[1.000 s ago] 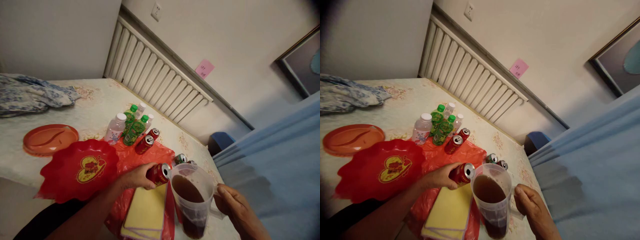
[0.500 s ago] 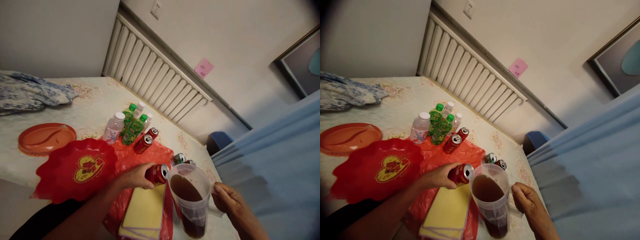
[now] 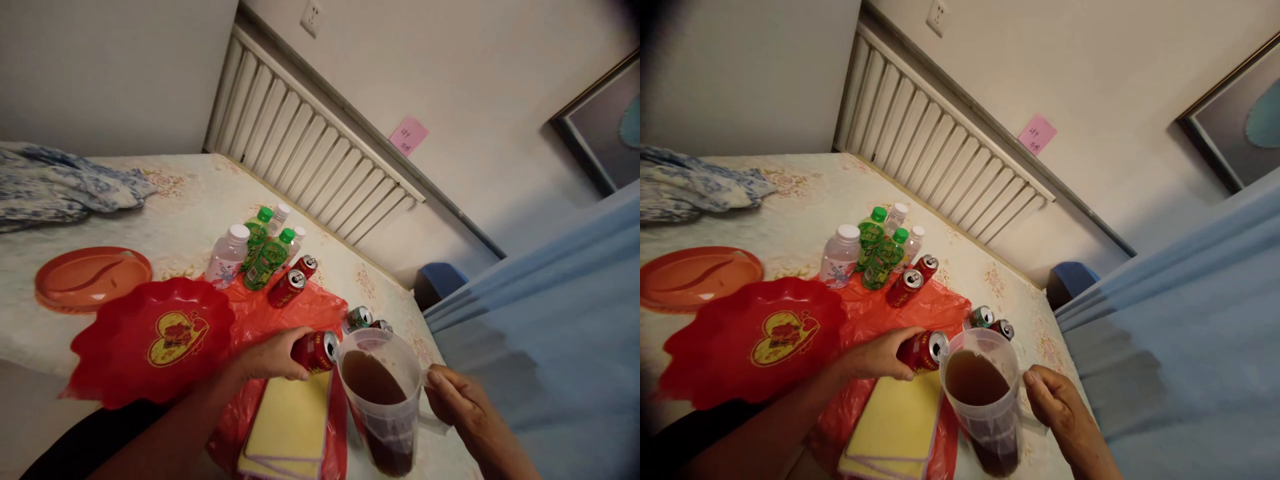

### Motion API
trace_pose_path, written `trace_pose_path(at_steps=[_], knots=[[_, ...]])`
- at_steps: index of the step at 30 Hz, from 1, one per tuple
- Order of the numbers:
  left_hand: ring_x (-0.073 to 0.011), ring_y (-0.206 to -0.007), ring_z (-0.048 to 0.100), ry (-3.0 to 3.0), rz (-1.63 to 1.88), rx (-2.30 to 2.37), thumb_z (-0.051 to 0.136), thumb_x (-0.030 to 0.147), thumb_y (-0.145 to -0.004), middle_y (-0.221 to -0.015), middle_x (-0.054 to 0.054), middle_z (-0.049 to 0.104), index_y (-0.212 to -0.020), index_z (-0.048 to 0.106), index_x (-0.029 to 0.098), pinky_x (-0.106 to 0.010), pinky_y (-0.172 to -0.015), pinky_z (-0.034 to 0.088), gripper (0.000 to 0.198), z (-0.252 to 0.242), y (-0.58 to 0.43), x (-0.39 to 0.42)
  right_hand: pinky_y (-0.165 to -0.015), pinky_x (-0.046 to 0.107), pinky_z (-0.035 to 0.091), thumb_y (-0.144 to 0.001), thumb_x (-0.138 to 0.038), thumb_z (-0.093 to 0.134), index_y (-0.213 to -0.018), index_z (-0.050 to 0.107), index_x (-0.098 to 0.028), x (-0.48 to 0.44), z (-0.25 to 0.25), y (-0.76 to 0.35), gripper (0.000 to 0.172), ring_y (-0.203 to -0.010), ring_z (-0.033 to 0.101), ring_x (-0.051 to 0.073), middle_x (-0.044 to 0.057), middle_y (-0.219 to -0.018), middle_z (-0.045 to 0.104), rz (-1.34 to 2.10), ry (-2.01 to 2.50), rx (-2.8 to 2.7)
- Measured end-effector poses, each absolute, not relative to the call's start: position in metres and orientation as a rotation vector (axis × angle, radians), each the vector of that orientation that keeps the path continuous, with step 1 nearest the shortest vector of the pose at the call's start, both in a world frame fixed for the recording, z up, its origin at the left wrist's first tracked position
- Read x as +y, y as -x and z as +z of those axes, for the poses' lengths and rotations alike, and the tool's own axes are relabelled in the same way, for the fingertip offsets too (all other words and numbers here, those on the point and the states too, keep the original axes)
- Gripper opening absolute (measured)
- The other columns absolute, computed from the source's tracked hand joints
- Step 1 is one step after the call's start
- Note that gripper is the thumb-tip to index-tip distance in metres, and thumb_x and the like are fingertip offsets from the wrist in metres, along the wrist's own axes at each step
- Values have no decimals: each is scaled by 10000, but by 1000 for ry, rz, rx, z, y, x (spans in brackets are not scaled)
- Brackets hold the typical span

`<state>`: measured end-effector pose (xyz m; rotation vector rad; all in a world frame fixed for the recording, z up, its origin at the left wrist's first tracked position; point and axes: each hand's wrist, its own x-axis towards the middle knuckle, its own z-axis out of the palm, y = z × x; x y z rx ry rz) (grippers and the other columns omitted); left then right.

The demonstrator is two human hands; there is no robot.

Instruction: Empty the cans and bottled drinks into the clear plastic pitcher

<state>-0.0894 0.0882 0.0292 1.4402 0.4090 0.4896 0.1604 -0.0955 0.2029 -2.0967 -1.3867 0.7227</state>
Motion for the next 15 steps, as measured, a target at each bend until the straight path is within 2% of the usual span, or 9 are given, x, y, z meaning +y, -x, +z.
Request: trace_pose_path(at_steps=[6,15], knots=[[-307,-1089,616,-1464,521,404,772,174,-556,-1120,-64,688,-1249,561,190,-346,-832,523,725,28,90,88,-490,260,178,-854,-703,440,-601,337,-228,-97,207,-158,548,-522,214,98,-64,-555,270,697,2126,-1427],[-314,-1155,582,-1577,537,410,772,171,-553,-1233,-61,650,-1252,571,201,-343,-896,507,728,32,91,89,-496,263,200,-856,-710,418,-594,337,-228,-94,212,-154,554,-525,232,104,-57,-557,284,656,2166,-1489]])
